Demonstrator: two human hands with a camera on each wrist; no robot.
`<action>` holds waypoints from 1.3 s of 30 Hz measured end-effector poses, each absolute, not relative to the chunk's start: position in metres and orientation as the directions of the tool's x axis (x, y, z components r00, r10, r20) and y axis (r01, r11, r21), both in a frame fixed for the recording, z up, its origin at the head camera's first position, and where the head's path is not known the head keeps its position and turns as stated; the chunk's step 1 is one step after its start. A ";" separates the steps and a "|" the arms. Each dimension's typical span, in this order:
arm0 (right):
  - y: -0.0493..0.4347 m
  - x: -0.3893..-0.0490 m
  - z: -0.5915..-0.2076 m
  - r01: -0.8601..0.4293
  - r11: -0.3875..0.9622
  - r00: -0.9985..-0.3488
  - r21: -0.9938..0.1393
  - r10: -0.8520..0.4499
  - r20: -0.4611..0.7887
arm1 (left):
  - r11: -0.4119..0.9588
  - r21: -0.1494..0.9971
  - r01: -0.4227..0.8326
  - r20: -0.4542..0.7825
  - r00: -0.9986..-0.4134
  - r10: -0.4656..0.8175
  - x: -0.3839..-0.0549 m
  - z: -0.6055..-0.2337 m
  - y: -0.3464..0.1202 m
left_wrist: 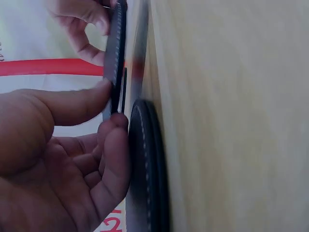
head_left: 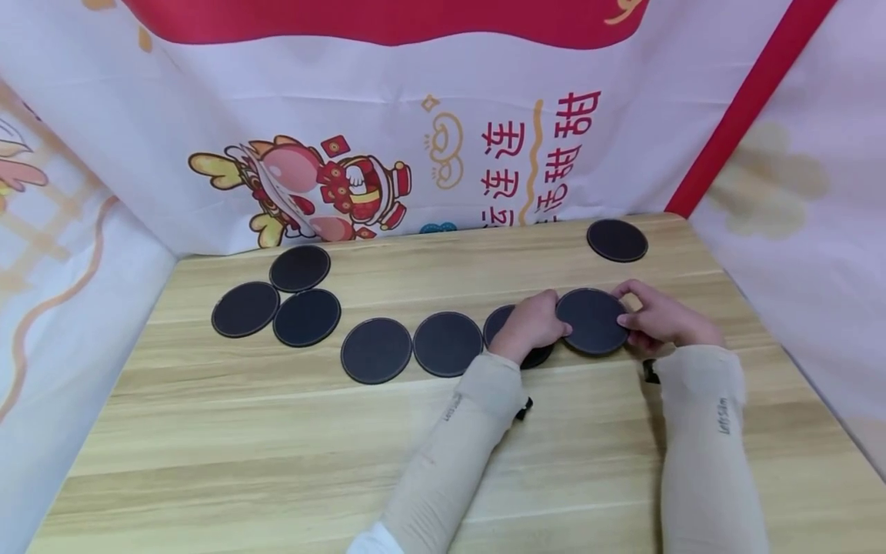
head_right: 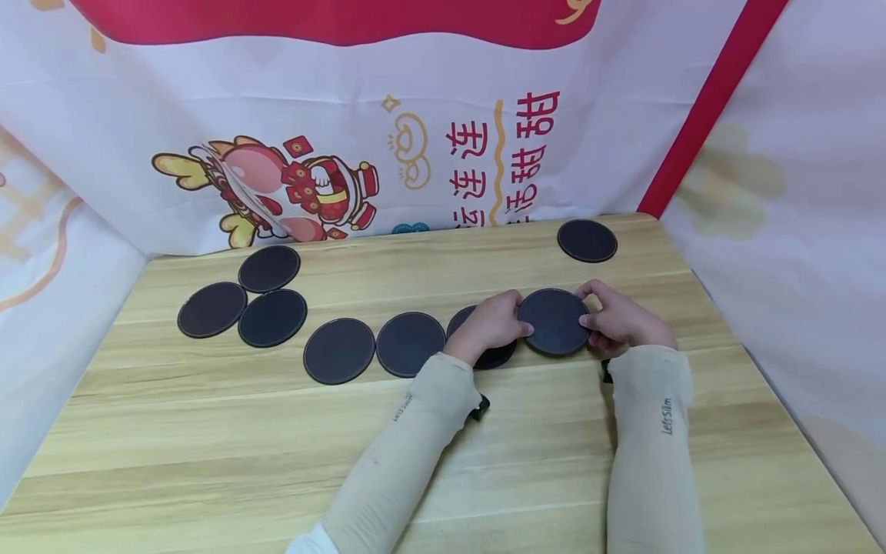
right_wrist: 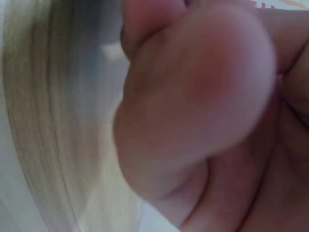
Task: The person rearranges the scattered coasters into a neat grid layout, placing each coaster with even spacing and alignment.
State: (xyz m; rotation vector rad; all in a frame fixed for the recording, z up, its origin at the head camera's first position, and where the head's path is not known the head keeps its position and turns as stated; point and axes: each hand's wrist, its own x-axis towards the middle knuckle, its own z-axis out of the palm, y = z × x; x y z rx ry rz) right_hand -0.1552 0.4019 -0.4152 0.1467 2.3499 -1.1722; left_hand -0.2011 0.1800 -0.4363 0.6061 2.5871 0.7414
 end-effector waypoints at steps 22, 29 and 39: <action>0.388 -0.156 -0.412 0.392 0.654 -0.806 -0.647 -0.094 -0.584 | 0.751 0.515 0.412 -0.233 -0.776 0.586 -0.203 -0.439 0.178; 0.385 -0.158 -0.412 0.364 0.702 -0.822 -0.612 -0.067 -0.566 | 0.751 0.533 0.391 -0.242 -0.780 0.578 -0.202 -0.438 0.178; 0.383 -0.160 -0.414 0.371 0.700 -0.833 -0.611 -0.041 -0.552 | 0.747 0.535 0.395 -0.237 -0.778 0.581 -0.204 -0.440 0.179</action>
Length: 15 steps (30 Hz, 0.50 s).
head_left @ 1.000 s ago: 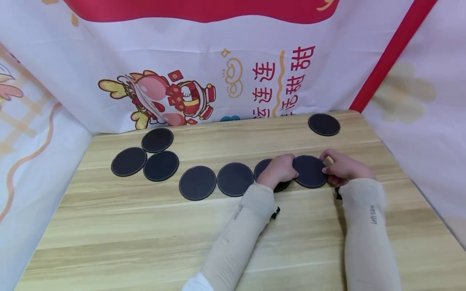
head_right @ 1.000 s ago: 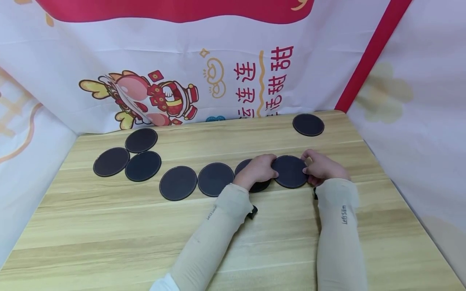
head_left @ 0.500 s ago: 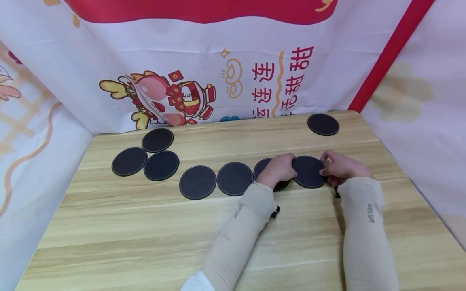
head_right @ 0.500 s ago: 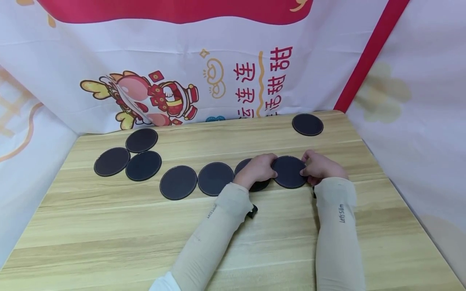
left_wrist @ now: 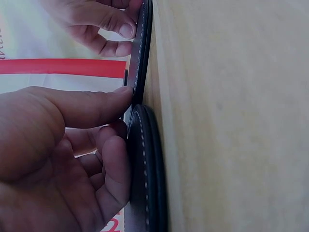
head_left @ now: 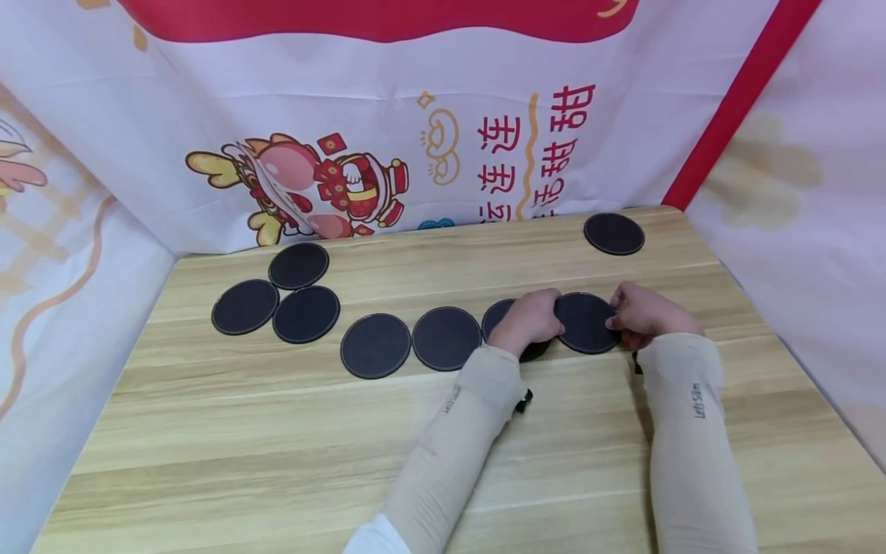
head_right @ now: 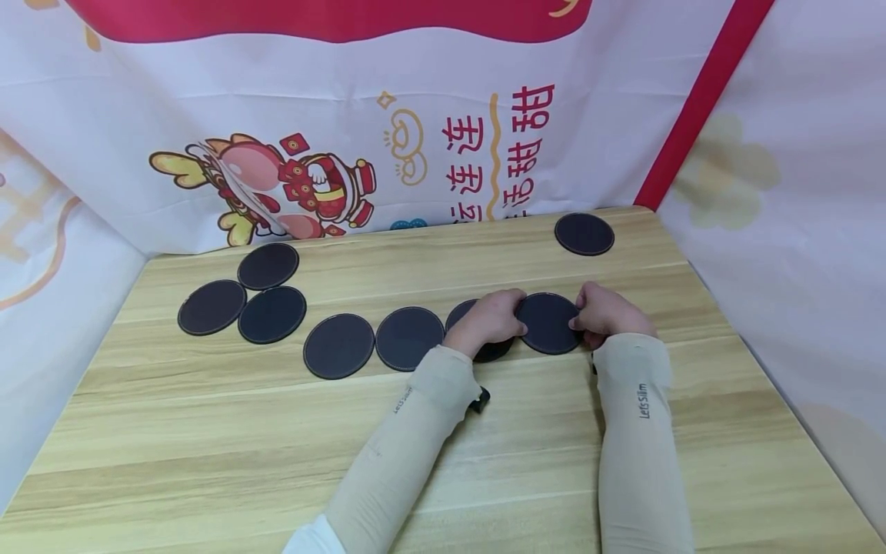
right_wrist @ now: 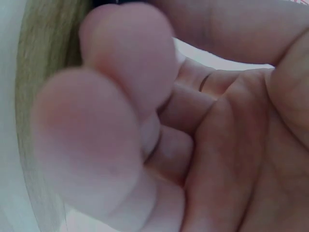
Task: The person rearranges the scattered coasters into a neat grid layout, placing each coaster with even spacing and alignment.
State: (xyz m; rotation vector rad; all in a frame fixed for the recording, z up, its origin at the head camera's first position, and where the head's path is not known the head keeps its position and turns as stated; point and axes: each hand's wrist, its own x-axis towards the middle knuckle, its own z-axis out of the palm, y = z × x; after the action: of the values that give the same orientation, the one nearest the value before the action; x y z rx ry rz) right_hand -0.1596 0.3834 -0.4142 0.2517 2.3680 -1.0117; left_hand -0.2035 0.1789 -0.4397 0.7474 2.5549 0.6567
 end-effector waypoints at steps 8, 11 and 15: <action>0.383 -0.161 -0.414 0.381 0.697 -0.826 -0.608 -0.040 -0.563 | 0.747 0.532 0.399 -0.234 -0.778 0.583 -0.204 -0.439 0.177; 0.383 -0.161 -0.414 0.385 0.697 -0.823 -0.605 -0.037 -0.567 | 0.747 0.535 0.394 -0.236 -0.779 0.580 -0.204 -0.439 0.177; 0.383 -0.161 -0.414 0.388 0.698 -0.820 -0.602 -0.037 -0.571 | 0.745 0.541 0.390 -0.238 -0.778 0.581 -0.204 -0.439 0.178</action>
State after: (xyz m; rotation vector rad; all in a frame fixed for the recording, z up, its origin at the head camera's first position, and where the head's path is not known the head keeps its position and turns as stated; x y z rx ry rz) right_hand -0.1608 0.3828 -0.4140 0.2681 2.3481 -1.0053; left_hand -0.2037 0.1776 -0.4387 0.7441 2.5501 0.6663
